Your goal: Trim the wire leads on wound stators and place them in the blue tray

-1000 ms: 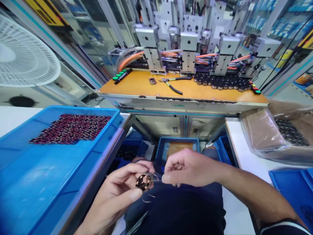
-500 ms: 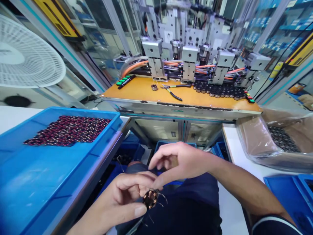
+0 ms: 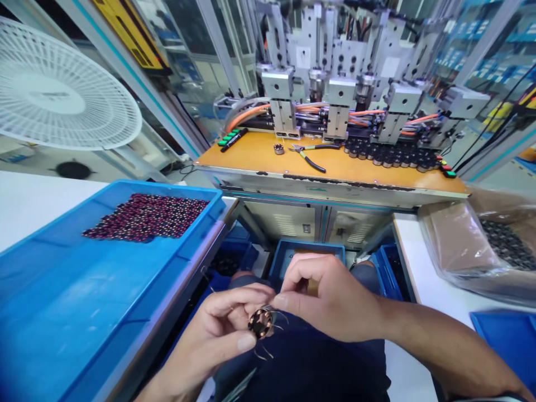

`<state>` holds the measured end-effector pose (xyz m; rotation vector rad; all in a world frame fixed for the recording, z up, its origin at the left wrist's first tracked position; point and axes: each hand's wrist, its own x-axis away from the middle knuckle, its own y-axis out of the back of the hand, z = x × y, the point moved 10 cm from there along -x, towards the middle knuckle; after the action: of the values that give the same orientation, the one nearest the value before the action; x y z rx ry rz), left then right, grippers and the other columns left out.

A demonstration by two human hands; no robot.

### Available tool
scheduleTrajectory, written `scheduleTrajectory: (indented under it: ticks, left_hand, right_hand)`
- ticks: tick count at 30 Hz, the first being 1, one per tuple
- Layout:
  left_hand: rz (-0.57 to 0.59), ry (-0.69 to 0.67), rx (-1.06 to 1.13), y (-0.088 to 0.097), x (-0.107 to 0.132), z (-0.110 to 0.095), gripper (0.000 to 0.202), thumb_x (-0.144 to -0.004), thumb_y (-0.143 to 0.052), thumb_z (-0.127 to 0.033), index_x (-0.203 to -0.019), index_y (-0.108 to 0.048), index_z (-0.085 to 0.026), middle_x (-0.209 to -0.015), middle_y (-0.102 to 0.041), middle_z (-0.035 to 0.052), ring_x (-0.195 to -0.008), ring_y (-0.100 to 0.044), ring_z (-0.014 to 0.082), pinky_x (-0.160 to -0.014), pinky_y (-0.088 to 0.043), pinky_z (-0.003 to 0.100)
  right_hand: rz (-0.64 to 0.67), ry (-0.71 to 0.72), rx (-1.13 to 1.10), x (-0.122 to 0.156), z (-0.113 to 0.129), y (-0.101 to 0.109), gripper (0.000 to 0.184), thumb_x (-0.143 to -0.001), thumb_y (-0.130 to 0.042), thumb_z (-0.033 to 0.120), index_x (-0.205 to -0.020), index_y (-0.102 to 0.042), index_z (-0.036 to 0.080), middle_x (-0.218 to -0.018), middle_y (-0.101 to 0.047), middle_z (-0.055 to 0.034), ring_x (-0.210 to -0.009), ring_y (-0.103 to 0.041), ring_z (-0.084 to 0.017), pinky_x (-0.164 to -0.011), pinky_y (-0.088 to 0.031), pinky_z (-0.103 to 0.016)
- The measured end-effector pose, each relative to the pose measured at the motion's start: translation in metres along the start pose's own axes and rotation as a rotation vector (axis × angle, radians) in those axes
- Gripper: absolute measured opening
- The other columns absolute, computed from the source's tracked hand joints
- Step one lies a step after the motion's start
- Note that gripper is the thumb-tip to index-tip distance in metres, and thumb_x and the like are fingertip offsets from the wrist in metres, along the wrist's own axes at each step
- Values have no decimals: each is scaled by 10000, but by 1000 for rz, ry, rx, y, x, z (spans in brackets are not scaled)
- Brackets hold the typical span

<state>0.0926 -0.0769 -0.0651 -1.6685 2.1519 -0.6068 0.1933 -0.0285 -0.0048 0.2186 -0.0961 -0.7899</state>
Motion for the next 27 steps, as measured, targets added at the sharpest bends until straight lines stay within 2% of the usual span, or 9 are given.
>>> scheduleTrajectory:
  ticks: [5,8,11,14,20,27]
  left_hand:
    - [-28,-66,-120,1,-4,-10,222,-697,-852,-192,-916,-831,-223,-950,-752,90,-763,-703,153,-656,-555,194]
    - [-31,-77,-182,0,-4,-12,239,-695,-848,-185,-927,-827,-237,-951,-754,91,-744,-688,153,-638,-550,206]
    - [-17,-61,-193,-1,-2,-9,252,-699,-842,-179,-937,-823,-258,-952,-747,74,-718,-665,135,-632,-545,206]
    - [-4,-24,-130,-2,-2,-3,269,-700,-843,-187,-956,-821,-266,-966,-733,67,-719,-666,129,-644,-551,207]
    - [31,-25,-46,-3,-3,0,317,-696,-859,-245,-1010,-816,-266,-984,-679,70,-719,-653,119,-646,-545,201]
    - [36,-49,-58,-1,-3,-1,335,-662,-890,-278,-989,-817,-285,-969,-609,47,-683,-589,95,-617,-502,207]
  right_hand:
    - [44,-193,-64,8,-16,-3,237,-814,-750,363,-752,-662,152,-694,-602,13,-618,-522,-93,-563,-429,-207]
    - [109,-287,-76,9,-21,-9,164,-785,-746,295,-804,-685,145,-640,-606,28,-576,-513,-83,-542,-414,-196]
    - [149,-325,-9,7,-21,-11,84,-810,-658,209,-783,-695,138,-614,-609,28,-561,-518,-78,-522,-389,-186]
    - [166,-287,79,6,-16,-12,115,-827,-617,173,-779,-718,145,-615,-616,25,-566,-532,-81,-522,-389,-183]
    - [106,-74,109,9,2,-13,152,-894,-631,226,-801,-732,159,-734,-688,-4,-658,-596,-95,-629,-462,-193]
    - [61,-70,61,13,-1,-16,131,-897,-648,203,-784,-705,170,-755,-684,11,-685,-608,-86,-661,-466,-180]
